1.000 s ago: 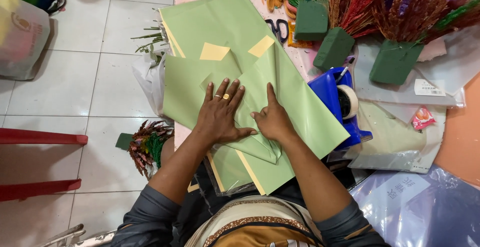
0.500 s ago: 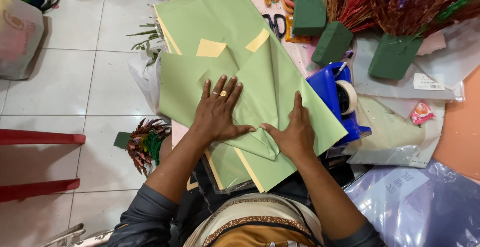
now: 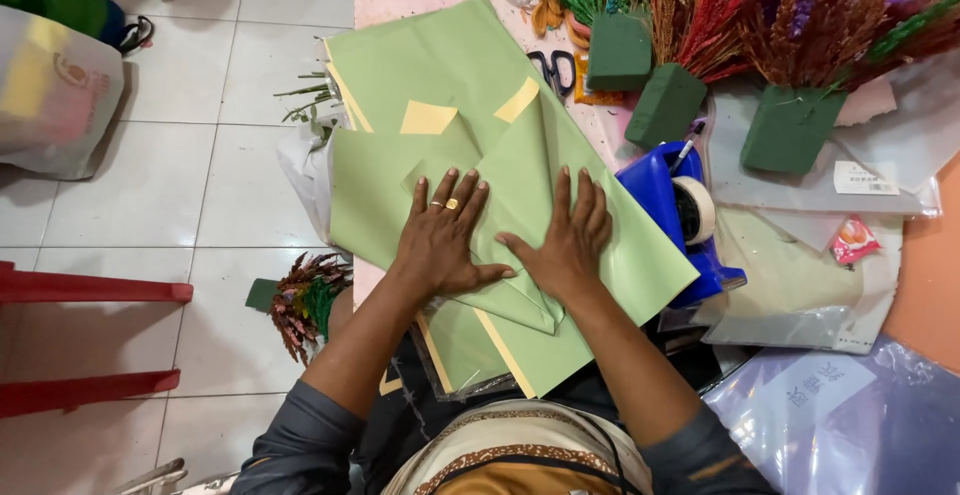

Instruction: The person folds a large sheet of light green paper on a table, creating a series of pleats. They smooth the folds with their hands and use a piece of tape to secure the folded paper.

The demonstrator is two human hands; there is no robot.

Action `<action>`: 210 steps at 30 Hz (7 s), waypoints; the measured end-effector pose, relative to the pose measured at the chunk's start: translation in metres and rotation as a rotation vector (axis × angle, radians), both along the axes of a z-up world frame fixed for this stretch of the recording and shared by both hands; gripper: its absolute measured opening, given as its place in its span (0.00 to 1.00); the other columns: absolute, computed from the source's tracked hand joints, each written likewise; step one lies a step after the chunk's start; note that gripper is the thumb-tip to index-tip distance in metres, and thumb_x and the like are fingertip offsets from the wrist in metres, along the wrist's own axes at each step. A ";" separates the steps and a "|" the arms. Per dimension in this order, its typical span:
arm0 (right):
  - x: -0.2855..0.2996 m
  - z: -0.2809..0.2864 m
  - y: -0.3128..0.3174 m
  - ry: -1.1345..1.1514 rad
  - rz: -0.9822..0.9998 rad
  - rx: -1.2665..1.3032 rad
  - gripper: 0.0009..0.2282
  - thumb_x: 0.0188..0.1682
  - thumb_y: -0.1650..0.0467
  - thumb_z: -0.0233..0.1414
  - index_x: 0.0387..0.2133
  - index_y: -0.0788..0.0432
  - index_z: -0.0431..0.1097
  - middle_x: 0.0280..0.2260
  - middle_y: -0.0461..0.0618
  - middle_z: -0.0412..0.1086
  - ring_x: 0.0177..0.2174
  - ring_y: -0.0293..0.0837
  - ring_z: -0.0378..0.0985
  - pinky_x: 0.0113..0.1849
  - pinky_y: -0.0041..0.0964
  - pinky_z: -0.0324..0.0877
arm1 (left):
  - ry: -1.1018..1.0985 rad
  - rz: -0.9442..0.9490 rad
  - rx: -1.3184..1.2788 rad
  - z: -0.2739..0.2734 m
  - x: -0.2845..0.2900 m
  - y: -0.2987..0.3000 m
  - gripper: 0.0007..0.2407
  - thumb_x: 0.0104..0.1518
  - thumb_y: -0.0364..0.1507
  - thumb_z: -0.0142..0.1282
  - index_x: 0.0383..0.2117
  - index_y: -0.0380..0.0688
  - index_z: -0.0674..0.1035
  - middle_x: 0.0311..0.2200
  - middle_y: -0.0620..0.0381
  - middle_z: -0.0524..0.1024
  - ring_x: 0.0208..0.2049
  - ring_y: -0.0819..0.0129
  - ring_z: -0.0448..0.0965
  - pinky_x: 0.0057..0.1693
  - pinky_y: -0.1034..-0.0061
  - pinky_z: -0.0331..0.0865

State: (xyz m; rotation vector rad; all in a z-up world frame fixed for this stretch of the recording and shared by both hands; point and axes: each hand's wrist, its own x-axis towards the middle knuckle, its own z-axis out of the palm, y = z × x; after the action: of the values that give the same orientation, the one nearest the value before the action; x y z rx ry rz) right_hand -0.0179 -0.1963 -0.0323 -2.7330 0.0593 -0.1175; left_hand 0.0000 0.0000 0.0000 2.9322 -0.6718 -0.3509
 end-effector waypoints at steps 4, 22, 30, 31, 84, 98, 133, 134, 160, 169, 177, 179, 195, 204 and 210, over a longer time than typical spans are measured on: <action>-0.031 -0.003 -0.031 -0.095 0.058 0.062 0.51 0.37 0.51 0.65 0.71 0.60 0.45 0.67 0.66 0.39 0.65 0.70 0.36 0.60 0.72 0.38 | -0.008 0.010 -0.019 0.000 0.001 0.001 0.53 0.42 0.72 0.38 0.73 0.50 0.53 0.74 0.55 0.48 0.75 0.54 0.42 0.75 0.46 0.32; -0.075 0.053 -0.200 0.010 -0.588 0.488 0.15 0.55 0.58 0.57 0.34 0.57 0.79 0.31 0.44 0.73 0.38 0.34 0.72 0.43 0.31 0.66 | -0.411 0.030 -0.206 -0.069 0.044 -0.040 0.23 0.66 0.44 0.38 0.65 0.53 0.68 0.52 0.33 0.71 0.65 0.29 0.59 0.70 0.38 0.42; -0.073 0.047 -0.202 -0.041 -0.479 0.712 0.06 0.50 0.68 0.62 0.33 0.59 0.78 0.41 0.44 0.75 0.44 0.37 0.76 0.48 0.32 0.72 | -0.413 0.075 -0.330 -0.081 0.041 -0.037 0.23 0.67 0.45 0.36 0.66 0.57 0.68 0.60 0.32 0.64 0.68 0.35 0.57 0.69 0.42 0.49; -0.077 0.053 -0.199 -0.063 -0.473 0.660 0.06 0.51 0.67 0.61 0.33 0.58 0.78 0.44 0.42 0.74 0.46 0.35 0.75 0.49 0.32 0.69 | -0.367 0.076 -0.265 -0.080 0.040 -0.037 0.25 0.67 0.47 0.31 0.68 0.58 0.65 0.62 0.32 0.62 0.69 0.37 0.53 0.69 0.41 0.45; 0.186 0.014 -0.051 0.177 0.354 0.112 0.32 0.48 0.71 0.57 0.67 0.42 0.54 0.36 0.46 0.75 0.38 0.55 0.78 0.43 0.53 0.70 | 0.012 0.079 -0.123 -0.018 0.029 -0.035 0.30 0.64 0.56 0.22 0.73 0.67 0.52 0.75 0.47 0.42 0.75 0.41 0.34 0.71 0.32 0.28; 0.207 0.011 -0.065 0.238 0.323 0.246 0.26 0.45 0.73 0.45 0.62 0.48 0.61 0.29 0.47 0.71 0.34 0.52 0.74 0.43 0.46 0.66 | 0.076 0.079 -0.144 -0.005 0.028 -0.032 0.32 0.63 0.55 0.23 0.73 0.59 0.50 0.75 0.50 0.40 0.74 0.39 0.36 0.70 0.31 0.29; 0.093 -0.025 -0.006 -0.418 0.299 -0.113 0.33 0.53 0.70 0.51 0.71 0.61 0.43 0.61 0.67 0.60 0.62 0.66 0.60 0.61 0.66 0.50 | -0.014 -0.011 -0.078 -0.010 0.017 -0.033 0.36 0.60 0.59 0.26 0.73 0.57 0.53 0.74 0.55 0.47 0.74 0.37 0.39 0.68 0.26 0.35; 0.094 -0.027 -0.006 -0.300 0.362 -0.102 0.33 0.55 0.73 0.46 0.73 0.57 0.37 0.62 0.66 0.60 0.64 0.63 0.58 0.63 0.62 0.47 | -0.016 -0.012 -0.080 -0.009 0.017 -0.034 0.36 0.60 0.60 0.26 0.73 0.56 0.53 0.75 0.55 0.47 0.74 0.38 0.38 0.68 0.26 0.35; 0.084 -0.015 0.008 -0.048 0.355 0.030 0.34 0.61 0.53 0.31 0.71 0.65 0.32 0.69 0.70 0.47 0.67 0.65 0.49 0.67 0.58 0.39 | -0.023 0.009 -0.079 -0.019 0.017 -0.036 0.51 0.51 0.68 0.31 0.71 0.34 0.47 0.74 0.41 0.45 0.75 0.47 0.37 0.72 0.37 0.32; 0.084 -0.006 0.011 0.051 0.207 -0.009 0.38 0.59 0.49 0.29 0.72 0.65 0.28 0.70 0.72 0.40 0.70 0.65 0.39 0.67 0.59 0.34 | 0.001 0.007 -0.052 -0.005 0.013 -0.035 0.52 0.51 0.70 0.27 0.71 0.35 0.48 0.74 0.40 0.44 0.75 0.47 0.37 0.72 0.37 0.32; 0.094 -0.007 0.009 0.089 0.126 -0.001 0.40 0.58 0.48 0.30 0.71 0.65 0.25 0.70 0.74 0.36 0.70 0.66 0.34 0.68 0.60 0.31 | 0.060 -0.022 -0.056 0.010 0.013 -0.033 0.46 0.53 0.67 0.26 0.73 0.47 0.47 0.75 0.50 0.44 0.75 0.42 0.36 0.70 0.31 0.33; 0.102 -0.008 0.004 0.080 0.088 -0.026 0.40 0.59 0.48 0.32 0.71 0.66 0.25 0.70 0.76 0.36 0.70 0.69 0.34 0.67 0.62 0.31 | 0.053 -0.034 -0.057 0.003 0.014 -0.033 0.45 0.52 0.67 0.25 0.73 0.51 0.51 0.75 0.50 0.45 0.74 0.39 0.36 0.70 0.30 0.34; 0.137 0.022 -0.038 -0.360 0.439 0.451 0.02 0.53 0.67 0.60 0.35 0.49 0.80 0.25 0.41 0.72 0.24 0.41 0.76 0.31 0.34 0.72 | 0.041 -0.034 -0.087 0.012 0.012 -0.033 0.44 0.46 0.71 0.30 0.71 0.67 0.57 0.74 0.45 0.47 0.74 0.35 0.38 0.69 0.29 0.35; 0.139 0.079 -0.013 0.403 0.664 0.147 0.21 0.51 0.74 0.52 0.59 0.51 0.69 0.34 0.61 0.77 0.38 0.59 0.80 0.43 0.54 0.71 | 0.087 -0.028 -0.076 0.009 0.013 -0.033 0.44 0.46 0.70 0.33 0.72 0.69 0.54 0.74 0.42 0.43 0.74 0.36 0.35 0.70 0.30 0.31; 0.142 0.093 0.006 0.554 0.780 -0.177 0.30 0.53 0.73 0.46 0.69 0.45 0.43 0.34 0.54 0.75 0.42 0.63 0.75 0.49 0.61 0.66 | 0.078 -0.030 -0.083 0.010 0.014 -0.033 0.44 0.45 0.70 0.34 0.71 0.68 0.55 0.74 0.41 0.44 0.74 0.36 0.35 0.70 0.30 0.29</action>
State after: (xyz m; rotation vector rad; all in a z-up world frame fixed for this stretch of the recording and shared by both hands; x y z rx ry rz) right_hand 0.1240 -0.1899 0.0611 -2.6564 -0.8786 0.8749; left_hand 0.0137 -0.0329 0.0103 2.8170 -0.7023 -0.4278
